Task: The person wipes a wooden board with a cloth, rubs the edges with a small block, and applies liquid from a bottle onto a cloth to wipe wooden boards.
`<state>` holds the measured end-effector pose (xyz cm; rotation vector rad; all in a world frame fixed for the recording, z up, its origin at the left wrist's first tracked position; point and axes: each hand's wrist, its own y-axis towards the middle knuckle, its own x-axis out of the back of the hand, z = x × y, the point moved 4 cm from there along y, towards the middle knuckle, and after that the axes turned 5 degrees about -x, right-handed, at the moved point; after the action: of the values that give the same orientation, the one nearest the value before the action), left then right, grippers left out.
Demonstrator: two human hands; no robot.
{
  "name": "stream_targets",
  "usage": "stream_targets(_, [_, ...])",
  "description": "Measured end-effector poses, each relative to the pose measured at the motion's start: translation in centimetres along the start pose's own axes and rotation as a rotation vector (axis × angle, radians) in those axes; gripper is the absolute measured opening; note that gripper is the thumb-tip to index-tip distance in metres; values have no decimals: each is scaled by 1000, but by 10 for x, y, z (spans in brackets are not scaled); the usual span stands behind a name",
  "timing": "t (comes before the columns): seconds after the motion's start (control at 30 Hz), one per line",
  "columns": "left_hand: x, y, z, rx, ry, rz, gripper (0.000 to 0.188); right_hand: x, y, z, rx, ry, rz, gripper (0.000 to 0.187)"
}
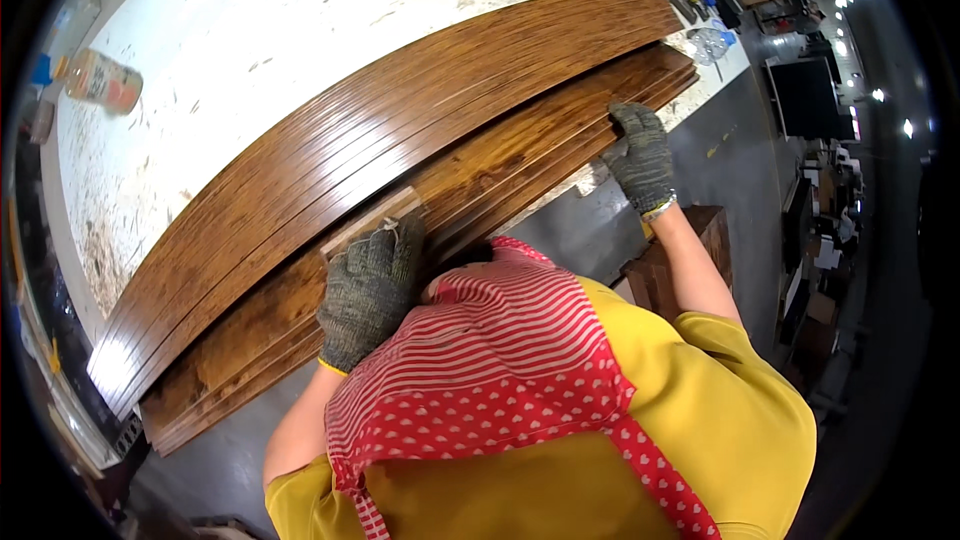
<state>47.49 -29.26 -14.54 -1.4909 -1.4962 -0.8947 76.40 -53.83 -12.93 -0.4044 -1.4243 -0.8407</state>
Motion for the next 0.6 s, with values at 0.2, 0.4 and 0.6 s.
stream_targets(0.2, [12,-21,10,36,35,-191,59,6,4,-2,39,-21,-11,72])
stream_targets(0.4, [4,-27,12,98,160,-78,49,0,-7,-8,-46,101,27,67])
stream_targets(0.6, [0,-32,10,123,150,-56,72,3,-38,-75,-319,127,-241,63])
